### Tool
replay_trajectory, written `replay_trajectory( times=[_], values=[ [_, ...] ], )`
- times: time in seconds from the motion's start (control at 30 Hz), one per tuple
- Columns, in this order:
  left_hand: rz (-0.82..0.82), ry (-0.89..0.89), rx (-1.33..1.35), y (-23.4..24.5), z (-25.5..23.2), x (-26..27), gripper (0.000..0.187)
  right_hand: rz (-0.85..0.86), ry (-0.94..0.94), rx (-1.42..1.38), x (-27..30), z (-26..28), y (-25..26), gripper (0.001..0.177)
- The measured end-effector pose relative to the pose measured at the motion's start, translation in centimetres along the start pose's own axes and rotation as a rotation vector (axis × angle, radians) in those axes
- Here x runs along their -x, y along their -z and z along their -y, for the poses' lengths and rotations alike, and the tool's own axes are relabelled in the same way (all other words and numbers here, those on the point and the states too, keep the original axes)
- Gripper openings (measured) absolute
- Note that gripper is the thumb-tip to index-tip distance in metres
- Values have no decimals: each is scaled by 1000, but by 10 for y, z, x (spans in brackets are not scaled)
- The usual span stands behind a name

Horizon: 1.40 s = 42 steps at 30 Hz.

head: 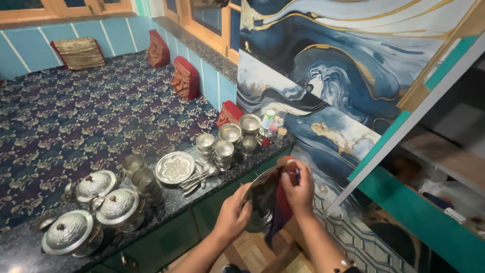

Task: The person retrieves a cloth from a cabinet, wipes decorative metal plates one at a time with the cloth, and places them onto the shelves inside the cabinet.

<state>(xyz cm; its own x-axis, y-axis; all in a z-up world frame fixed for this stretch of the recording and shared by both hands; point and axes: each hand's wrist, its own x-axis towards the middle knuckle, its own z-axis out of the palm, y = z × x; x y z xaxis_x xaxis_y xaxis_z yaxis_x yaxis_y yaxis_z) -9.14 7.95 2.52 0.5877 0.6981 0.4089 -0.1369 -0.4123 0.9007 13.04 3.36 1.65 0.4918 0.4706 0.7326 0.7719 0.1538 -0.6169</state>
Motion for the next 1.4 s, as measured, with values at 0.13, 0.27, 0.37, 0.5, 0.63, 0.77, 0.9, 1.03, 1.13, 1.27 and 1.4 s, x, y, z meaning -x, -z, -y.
replay_trajectory(
  times=[0.13, 0.27, 0.37, 0.5, 0.63, 0.77, 0.9, 1.03, 1.13, 1.27, 1.4],
  values=[
    [167, 23, 163, 8, 21, -6, 51, 43, 21, -81, 2, -2, 5, 39],
    [405, 351, 214, 24, 44, -19, 43, 559, 362, -54, -30, 41, 14, 44],
    [452, 376, 151, 15, 55, -22, 30, 645, 736, -36, -36, 72, 9, 54],
    [206, 155, -48, 12, 46, -18, 37, 490, 685, 6, -36, 51, 3, 51],
    [-4, -119, 55, 12, 30, -15, 49, 183, 160, 34, -3, -4, -13, 40],
    [73, -83, 92, 19, 14, -14, 49, 36, -166, -213, 9, -23, -19, 32],
    [391, 377, 249, 35, 9, -21, 50, 488, 194, -53, -14, 17, 3, 44],
    [386, 327, 41, 24, 33, -26, 33, 627, 740, 6, -24, 72, 6, 54],
    [272, 110, 49, 21, 34, -14, 32, 570, 695, -17, -29, 70, 2, 53],
    [153, 41, 47, 18, 21, -4, 35, 236, 373, 12, -12, 27, -9, 42],
    [101, 11, 285, 21, 10, 4, 42, 48, -112, -150, 8, -1, -19, 35]
  ],
)
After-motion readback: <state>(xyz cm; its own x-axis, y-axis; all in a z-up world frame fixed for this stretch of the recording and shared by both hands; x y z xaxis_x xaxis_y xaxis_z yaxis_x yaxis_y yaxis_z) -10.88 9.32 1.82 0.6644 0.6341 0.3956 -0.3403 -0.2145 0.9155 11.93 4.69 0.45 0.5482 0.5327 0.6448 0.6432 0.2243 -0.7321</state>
